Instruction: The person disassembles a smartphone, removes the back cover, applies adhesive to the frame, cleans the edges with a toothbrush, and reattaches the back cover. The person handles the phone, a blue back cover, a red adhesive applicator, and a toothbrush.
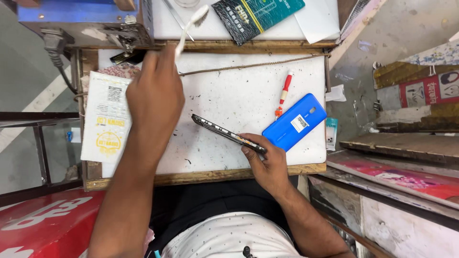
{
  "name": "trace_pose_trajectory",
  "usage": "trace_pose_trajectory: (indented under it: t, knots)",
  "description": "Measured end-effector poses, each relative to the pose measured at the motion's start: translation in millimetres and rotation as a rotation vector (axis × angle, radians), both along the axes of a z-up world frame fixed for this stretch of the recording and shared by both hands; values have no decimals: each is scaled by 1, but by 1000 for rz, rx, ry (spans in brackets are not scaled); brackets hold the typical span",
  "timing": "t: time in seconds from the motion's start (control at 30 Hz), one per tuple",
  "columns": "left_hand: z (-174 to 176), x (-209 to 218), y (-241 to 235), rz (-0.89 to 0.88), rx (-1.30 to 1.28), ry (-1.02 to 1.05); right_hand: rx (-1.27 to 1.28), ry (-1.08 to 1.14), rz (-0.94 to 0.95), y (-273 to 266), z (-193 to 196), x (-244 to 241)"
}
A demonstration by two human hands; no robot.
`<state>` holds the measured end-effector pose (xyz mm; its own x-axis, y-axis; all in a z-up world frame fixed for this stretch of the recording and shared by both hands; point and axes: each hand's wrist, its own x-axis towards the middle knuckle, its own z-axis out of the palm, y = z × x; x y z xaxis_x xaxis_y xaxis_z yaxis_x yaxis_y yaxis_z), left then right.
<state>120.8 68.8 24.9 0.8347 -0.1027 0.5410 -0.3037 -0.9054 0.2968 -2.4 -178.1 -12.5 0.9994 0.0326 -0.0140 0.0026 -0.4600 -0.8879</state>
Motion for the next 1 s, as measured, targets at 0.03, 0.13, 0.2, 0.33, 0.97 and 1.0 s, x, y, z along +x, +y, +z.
trace_pose_trajectory:
  t: [0.03, 0.13, 0.2, 0.33, 0.97, 1.0]
  knots:
    - [9, -23, -1, -17, -25, 132, -8, 25, -10, -1, -2, 0]
    - [15, -101, -26, -266, -83, 196, 15, 21, -26, -5, -5, -5]
    - [8, -139, -45, -372, -129, 330, 35, -33, -7, -3, -6, 1]
    - [-15, -153, -38, -189, -62, 331, 6, 6, 5, -5, -5, -3]
    - [-38, -173, -50, -16, -394, 642, -46, 68, 20, -7, -8, -4]
    - [-35, -170, -49, -4, -426, 541, -34, 11, 37, -6, -8, -3]
